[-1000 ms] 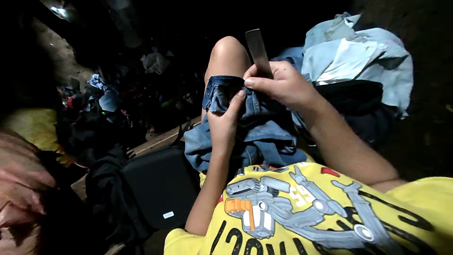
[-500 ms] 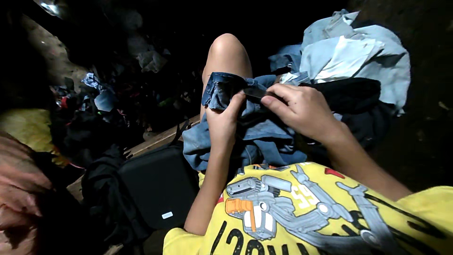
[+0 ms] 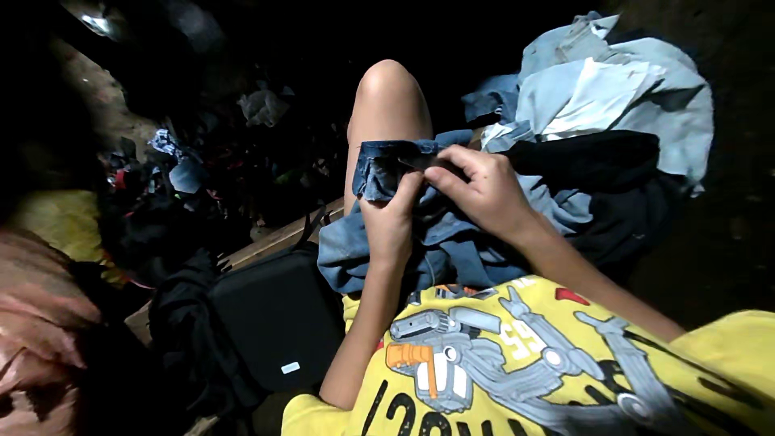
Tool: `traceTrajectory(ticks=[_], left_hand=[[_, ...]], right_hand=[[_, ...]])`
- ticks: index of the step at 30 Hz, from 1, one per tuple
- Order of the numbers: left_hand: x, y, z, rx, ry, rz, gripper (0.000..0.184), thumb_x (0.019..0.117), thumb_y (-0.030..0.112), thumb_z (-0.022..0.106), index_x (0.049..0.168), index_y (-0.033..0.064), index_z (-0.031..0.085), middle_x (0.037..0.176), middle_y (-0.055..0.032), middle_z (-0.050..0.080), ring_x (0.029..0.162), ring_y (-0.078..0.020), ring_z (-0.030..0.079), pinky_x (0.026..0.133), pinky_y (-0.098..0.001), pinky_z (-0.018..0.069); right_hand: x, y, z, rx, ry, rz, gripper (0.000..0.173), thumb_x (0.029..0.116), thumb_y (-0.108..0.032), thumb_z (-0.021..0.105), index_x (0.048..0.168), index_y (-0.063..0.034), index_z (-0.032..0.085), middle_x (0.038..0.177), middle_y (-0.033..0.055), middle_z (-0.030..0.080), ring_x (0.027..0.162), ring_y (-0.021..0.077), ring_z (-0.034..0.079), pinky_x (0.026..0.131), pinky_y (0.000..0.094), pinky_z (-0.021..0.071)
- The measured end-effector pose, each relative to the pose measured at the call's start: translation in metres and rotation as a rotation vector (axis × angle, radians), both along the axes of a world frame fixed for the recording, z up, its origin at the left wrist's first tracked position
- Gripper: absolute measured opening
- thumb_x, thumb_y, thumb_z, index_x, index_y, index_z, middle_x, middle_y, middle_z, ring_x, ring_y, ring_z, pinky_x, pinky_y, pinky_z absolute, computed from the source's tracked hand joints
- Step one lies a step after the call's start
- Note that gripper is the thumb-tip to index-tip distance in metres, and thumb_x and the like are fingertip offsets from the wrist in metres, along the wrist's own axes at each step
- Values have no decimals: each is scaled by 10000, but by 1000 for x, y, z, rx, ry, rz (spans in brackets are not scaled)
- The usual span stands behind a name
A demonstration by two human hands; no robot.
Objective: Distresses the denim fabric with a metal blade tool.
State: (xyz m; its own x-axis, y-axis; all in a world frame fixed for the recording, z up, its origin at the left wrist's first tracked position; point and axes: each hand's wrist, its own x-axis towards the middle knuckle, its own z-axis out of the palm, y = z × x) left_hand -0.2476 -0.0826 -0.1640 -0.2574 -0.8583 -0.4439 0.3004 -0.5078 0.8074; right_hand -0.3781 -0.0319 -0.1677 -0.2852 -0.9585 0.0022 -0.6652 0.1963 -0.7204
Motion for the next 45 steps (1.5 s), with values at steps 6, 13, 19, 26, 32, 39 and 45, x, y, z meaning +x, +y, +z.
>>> traceTrajectory(ticks=[6,13,19,26,32,39,45], left_hand=[[4,0,0,9,-7,4,250,910,7,664,1129,122,629,929,27,726,832,-58,711,753,-270,616],[12,-2,-2,-7,-35,-17,276,894,7,680,1145,105,621,942,12,728,853,-77,716,774,-289,620],[9,-1,-3,-20,-64,-55,283,894,6,681,1149,110,616,940,30,729,847,-58,714,776,-274,619],[7,-10,6,84,-109,-3,283,918,42,697,1171,118,597,916,26,726,800,-63,716,726,-268,623],[3,-8,6,34,-90,-27,257,916,32,701,1147,110,620,922,27,733,811,-52,716,745,-260,621],[2,-7,4,-19,-87,-2,296,890,-42,682,1153,71,605,955,12,724,869,-71,713,806,-281,617],[1,-12,2,-28,-48,-5,299,855,-62,675,1128,49,620,944,-13,722,883,-79,710,823,-283,611]], right_hand=[[-5,6,-1,35,-57,35,413,1024,-417,525,1008,-51,715,794,62,670,680,149,621,597,364,490],[-6,9,-5,47,-130,67,381,1034,-402,519,965,-73,700,738,9,626,646,80,579,580,290,478],[-1,-2,-4,48,-149,43,396,1038,-415,511,895,-75,655,684,6,558,604,97,534,547,305,430],[-50,9,14,216,-709,183,389,971,-557,587,930,-184,690,607,-156,490,466,-79,366,420,97,294],[-27,-22,7,-303,-116,91,358,849,-317,790,995,4,732,907,45,619,726,-21,490,625,115,395],[-28,-38,6,-268,-6,233,161,937,-118,634,904,16,717,882,119,673,742,88,602,658,198,481],[-28,-47,8,-63,-659,50,86,948,-66,595,908,-133,632,714,-146,575,567,-86,484,524,100,418]])
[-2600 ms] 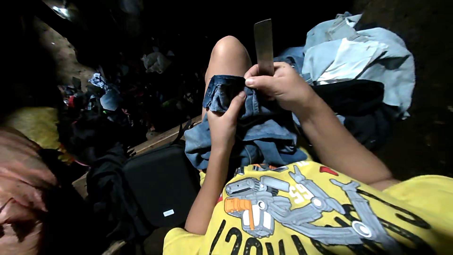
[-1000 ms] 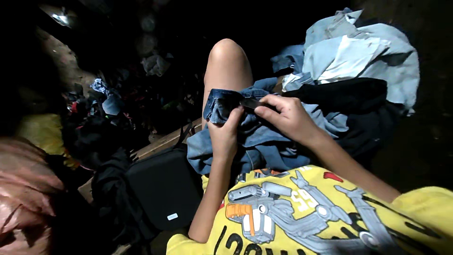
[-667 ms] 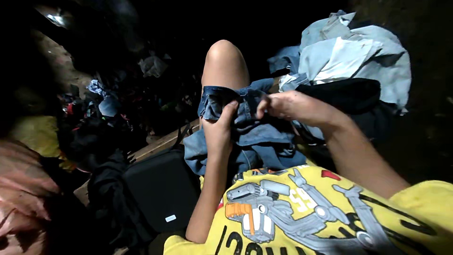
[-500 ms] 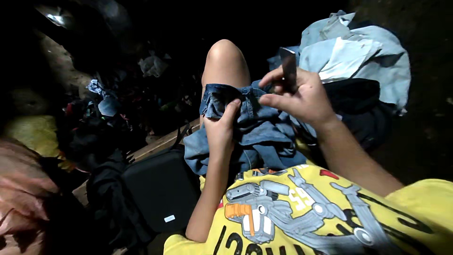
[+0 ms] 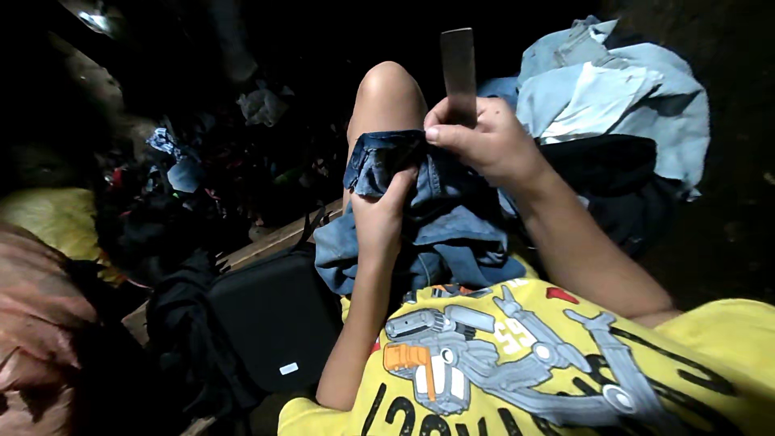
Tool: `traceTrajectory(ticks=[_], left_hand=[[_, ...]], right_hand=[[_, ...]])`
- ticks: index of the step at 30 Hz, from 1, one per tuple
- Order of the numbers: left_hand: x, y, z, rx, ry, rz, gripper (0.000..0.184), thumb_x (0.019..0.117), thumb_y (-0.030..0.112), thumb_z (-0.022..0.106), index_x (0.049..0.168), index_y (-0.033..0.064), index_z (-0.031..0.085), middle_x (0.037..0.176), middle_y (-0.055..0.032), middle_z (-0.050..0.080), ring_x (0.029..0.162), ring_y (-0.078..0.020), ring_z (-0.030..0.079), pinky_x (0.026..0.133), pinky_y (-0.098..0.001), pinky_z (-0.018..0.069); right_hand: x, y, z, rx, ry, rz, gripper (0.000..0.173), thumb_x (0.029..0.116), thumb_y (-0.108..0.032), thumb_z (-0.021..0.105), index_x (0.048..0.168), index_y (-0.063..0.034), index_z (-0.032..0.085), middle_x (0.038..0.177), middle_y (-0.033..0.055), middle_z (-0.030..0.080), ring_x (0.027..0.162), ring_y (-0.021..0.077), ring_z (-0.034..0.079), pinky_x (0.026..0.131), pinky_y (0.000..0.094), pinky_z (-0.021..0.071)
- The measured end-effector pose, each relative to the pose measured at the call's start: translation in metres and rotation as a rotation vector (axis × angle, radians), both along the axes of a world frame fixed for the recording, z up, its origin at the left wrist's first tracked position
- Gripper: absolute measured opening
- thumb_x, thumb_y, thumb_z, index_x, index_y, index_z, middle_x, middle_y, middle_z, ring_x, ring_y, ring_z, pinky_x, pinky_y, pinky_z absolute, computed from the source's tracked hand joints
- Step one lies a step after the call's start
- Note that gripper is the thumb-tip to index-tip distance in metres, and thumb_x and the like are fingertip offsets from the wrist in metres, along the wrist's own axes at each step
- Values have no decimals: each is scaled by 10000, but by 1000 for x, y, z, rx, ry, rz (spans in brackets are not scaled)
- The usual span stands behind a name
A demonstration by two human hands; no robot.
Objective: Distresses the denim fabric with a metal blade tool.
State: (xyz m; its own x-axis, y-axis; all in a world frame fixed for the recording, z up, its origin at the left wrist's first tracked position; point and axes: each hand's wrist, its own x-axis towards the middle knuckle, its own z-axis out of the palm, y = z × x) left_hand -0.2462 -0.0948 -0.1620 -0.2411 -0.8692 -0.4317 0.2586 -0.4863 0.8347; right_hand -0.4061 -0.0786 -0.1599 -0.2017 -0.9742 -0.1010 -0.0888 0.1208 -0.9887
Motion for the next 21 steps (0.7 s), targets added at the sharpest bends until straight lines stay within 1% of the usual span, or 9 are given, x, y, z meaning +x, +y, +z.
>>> traceTrajectory(ticks=[3,6,7,8,10,12,15,18,21], left_hand=[[4,0,2,6,-29,-67,278,919,43,691,1179,115,627,979,36,724,871,-45,707,794,-254,609],[2,-3,1,-16,37,-105,312,890,24,740,1179,65,631,986,1,741,893,-79,722,836,-289,621],[0,-4,1,-21,43,-110,307,877,-12,738,1160,53,636,975,-8,744,889,-87,725,836,-295,622],[-1,-5,2,-24,37,-110,302,865,-41,732,1138,50,641,962,-10,746,879,-88,726,830,-293,623],[-2,-6,1,-30,31,-96,293,853,-62,724,1112,53,648,945,-9,747,863,-83,726,818,-287,624],[-2,-6,1,-28,45,-68,299,854,-68,716,1119,51,643,949,-12,743,869,-85,725,826,-284,622],[-5,-7,1,-2,50,-7,301,842,-86,710,1109,29,633,936,-27,736,868,-96,723,827,-296,622],[-6,-5,3,10,61,17,248,874,-75,680,1085,45,631,911,-7,733,855,-77,718,810,-278,617],[-5,-3,5,22,69,0,241,902,-53,658,1107,63,610,925,3,726,872,-73,714,824,-275,612]], right_hand=[[-2,2,2,23,-14,31,79,948,-75,591,923,-133,639,708,-150,568,553,-86,461,506,99,390],[-5,6,7,13,35,54,51,973,-101,592,969,-117,640,762,-142,597,621,-94,511,569,90,432],[-5,9,8,-3,71,55,86,995,-149,589,1027,-97,649,791,-138,605,653,-100,527,598,86,449],[-6,13,8,-26,112,56,208,1023,-223,568,1128,-62,646,813,-126,594,661,-94,511,600,89,437],[-9,24,6,-54,226,75,476,1089,-384,416,1344,-8,559,833,-85,563,665,-51,483,593,121,419],[-9,39,7,-27,353,62,512,1109,-388,325,1419,-33,524,842,-23,574,658,16,500,574,179,430],[-4,60,6,-7,580,45,437,1088,-371,418,1284,-38,622,983,60,688,803,84,637,689,275,534],[3,69,0,-7,729,43,467,1062,-408,462,1213,-20,674,978,121,718,818,199,683,683,382,543],[4,68,-3,-51,792,49,468,1046,-394,505,1170,16,693,1008,158,732,858,247,710,714,397,562]])
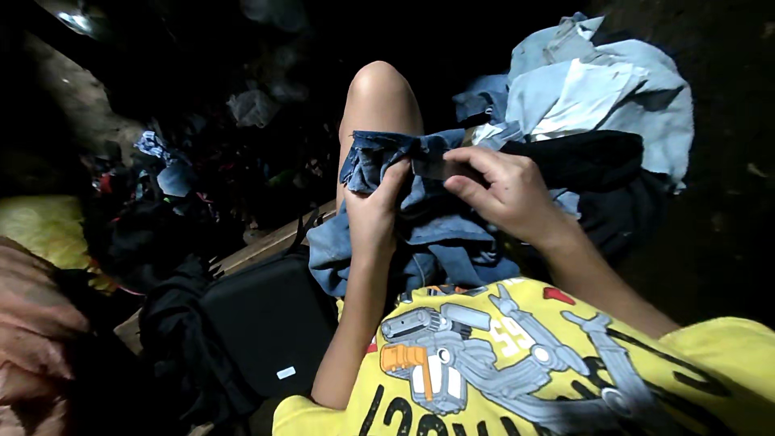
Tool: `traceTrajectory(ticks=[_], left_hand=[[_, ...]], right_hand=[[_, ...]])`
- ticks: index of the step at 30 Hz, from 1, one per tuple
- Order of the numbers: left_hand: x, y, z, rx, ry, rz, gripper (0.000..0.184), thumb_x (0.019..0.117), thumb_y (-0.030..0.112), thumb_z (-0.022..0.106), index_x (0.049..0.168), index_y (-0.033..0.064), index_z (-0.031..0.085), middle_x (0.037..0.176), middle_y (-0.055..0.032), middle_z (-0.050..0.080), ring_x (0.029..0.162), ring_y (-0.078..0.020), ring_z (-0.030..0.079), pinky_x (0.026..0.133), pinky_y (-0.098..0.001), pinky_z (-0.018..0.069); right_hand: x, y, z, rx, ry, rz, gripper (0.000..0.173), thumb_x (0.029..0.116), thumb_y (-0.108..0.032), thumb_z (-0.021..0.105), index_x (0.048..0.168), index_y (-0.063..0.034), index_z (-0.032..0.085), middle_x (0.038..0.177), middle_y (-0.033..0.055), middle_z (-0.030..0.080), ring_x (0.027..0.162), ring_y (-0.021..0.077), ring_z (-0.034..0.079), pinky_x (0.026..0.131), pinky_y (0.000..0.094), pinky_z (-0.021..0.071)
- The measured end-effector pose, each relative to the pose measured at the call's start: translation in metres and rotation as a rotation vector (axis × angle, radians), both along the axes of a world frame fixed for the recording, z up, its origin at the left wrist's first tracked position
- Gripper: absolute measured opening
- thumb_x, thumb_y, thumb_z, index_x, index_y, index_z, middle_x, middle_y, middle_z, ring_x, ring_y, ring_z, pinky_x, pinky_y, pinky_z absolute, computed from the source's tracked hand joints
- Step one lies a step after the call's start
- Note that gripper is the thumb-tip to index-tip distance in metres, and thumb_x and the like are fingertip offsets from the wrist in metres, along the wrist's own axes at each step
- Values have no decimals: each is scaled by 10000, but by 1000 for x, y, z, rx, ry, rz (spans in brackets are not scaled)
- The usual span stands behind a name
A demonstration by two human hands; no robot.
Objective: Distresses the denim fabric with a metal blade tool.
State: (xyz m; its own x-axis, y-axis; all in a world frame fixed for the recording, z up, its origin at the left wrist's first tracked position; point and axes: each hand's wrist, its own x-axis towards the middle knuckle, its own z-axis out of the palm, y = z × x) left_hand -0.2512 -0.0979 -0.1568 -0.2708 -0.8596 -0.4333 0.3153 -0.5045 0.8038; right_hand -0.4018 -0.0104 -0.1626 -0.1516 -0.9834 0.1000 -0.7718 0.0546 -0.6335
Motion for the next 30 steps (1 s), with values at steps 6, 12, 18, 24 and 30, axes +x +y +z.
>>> traceTrajectory(ticks=[6,12,18,24,30], left_hand=[[10,2,-4,24,77,-24,267,868,-65,670,1083,86,626,915,-9,738,841,-81,724,783,-279,626],[13,-1,-5,37,102,-79,304,860,-24,711,1132,89,637,956,-26,743,862,-100,731,790,-293,628],[12,1,-5,28,41,-42,287,863,-106,633,1072,91,625,914,-5,742,842,-77,727,787,-277,627],[16,1,-5,50,14,-98,295,855,-54,660,1086,131,641,901,31,738,801,-48,715,739,-249,620],[24,-3,-6,44,54,-151,276,849,-38,686,1065,132,666,898,19,746,794,-51,718,732,-244,620]], right_hand=[[-1,-6,-5,-82,17,40,457,1020,-399,558,1106,21,716,966,150,732,820,228,705,681,359,555],[-6,-11,-3,-86,41,61,433,1014,-386,574,1088,14,721,939,142,726,794,227,698,659,358,546],[4,-28,-10,-74,-84,17,652,986,-504,578,1350,37,595,781,91,657,634,216,605,562,407,493],[3,-17,-8,13,-135,-4,827,981,-490,592,1553,45,327,658,-5,546,492,136,479,423,323,418],[5,-22,-11,-17,-176,48,826,983,-503,589,1561,24,323,684,-4,575,514,132,508,434,324,444]])
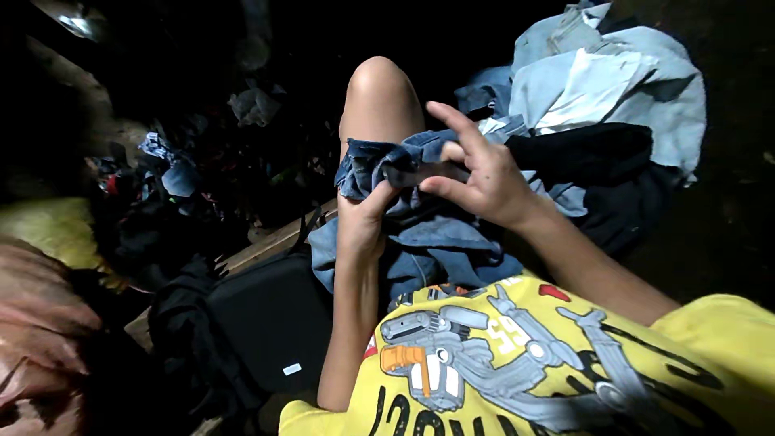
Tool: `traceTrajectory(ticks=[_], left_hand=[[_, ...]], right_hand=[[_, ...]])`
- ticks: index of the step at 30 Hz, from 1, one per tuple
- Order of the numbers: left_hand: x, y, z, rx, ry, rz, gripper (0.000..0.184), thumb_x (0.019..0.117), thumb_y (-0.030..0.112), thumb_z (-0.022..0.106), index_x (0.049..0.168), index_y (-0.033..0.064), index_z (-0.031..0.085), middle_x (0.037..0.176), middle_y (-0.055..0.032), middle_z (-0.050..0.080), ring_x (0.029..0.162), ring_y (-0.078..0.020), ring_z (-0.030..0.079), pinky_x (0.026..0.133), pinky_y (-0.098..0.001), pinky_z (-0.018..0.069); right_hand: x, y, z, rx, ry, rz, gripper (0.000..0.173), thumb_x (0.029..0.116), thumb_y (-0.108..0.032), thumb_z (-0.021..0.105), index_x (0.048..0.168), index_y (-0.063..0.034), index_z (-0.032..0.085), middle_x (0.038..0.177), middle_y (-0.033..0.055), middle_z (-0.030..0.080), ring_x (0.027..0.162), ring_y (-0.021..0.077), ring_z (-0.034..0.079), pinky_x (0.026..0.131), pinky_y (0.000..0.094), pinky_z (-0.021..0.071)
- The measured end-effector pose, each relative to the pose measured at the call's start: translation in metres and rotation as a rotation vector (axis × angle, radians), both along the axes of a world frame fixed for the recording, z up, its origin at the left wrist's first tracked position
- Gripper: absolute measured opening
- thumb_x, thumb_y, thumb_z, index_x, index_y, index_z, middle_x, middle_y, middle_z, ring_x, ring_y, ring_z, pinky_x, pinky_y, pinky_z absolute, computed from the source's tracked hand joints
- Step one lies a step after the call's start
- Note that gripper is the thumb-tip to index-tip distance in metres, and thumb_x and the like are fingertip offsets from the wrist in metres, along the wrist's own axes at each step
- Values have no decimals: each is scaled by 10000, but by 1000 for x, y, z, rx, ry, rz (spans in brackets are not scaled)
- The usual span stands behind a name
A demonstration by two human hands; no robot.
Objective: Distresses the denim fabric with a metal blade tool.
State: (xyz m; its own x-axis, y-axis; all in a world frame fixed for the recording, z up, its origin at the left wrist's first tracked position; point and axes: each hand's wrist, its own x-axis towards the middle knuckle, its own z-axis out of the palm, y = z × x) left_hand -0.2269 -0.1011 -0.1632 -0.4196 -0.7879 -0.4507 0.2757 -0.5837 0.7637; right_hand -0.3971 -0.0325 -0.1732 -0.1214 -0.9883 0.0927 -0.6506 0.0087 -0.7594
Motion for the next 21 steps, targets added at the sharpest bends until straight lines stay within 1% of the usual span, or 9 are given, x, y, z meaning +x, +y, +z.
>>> traceTrajectory(ticks=[3,6,8,10,12,14,16,19,21], left_hand=[[-2,-2,2,60,-6,-27,266,871,-55,626,1046,140,667,877,24,744,762,-49,714,705,-240,617],[-3,-2,-3,27,15,-59,258,881,-35,670,1051,159,658,880,45,739,767,-33,708,704,-226,611],[2,-4,-3,9,20,-66,287,862,-42,664,1078,148,661,908,33,737,792,-42,707,721,-235,611],[3,-5,-1,34,-4,-61,290,851,-44,637,1072,143,662,891,26,742,775,-48,712,707,-243,614],[-2,-5,-1,44,-16,-64,289,866,-57,609,1072,142,643,886,36,738,779,-42,711,714,-241,614],[-5,-2,-4,-5,9,-60,300,865,-69,672,1083,132,631,919,49,740,834,-36,711,779,-246,614],[-4,-3,-5,-56,16,-57,317,849,-61,699,1097,124,630,946,45,734,868,-40,707,812,-253,611],[-3,-6,0,-12,-38,-89,288,886,-16,662,1141,118,646,942,21,732,832,-57,708,763,-253,612],[-7,-7,5,42,-67,-42,292,901,-30,650,1161,97,616,936,1,734,821,-78,718,765,-273,621]], right_hand=[[0,1,-1,-9,23,-27,809,979,-471,605,1542,49,345,681,8,563,513,138,504,441,323,439],[9,-15,0,-56,-54,-8,801,974,-482,619,1517,56,380,788,54,692,627,158,625,562,359,538],[5,-11,-1,-40,-59,12,808,983,-503,594,1536,40,364,723,16,596,574,126,534,514,319,481],[-4,0,1,23,-26,2,804,987,-486,595,1556,17,334,687,-1,564,526,120,505,456,306,455],[-3,-1,-1,16,-16,-26,790,978,-462,613,1538,34,361,672,7,556,516,126,497,457,312,450],[5,-11,-1,-10,-54,-39,776,974,-472,619,1513,43,401,699,21,581,556,129,521,515,326,480],[8,-16,-2,-15,-105,-20,750,983,-467,615,1505,35,417,712,4,581,586,99,524,563,295,492],[-6,-9,0,120,-299,23,597,1010,-419,589,1465,-52,466,673,-62,550,542,17,487,514,198,456],[-20,-3,6,235,-475,68,581,998,-486,572,1426,-99,507,645,-97,532,504,-26,443,467,145,394]])
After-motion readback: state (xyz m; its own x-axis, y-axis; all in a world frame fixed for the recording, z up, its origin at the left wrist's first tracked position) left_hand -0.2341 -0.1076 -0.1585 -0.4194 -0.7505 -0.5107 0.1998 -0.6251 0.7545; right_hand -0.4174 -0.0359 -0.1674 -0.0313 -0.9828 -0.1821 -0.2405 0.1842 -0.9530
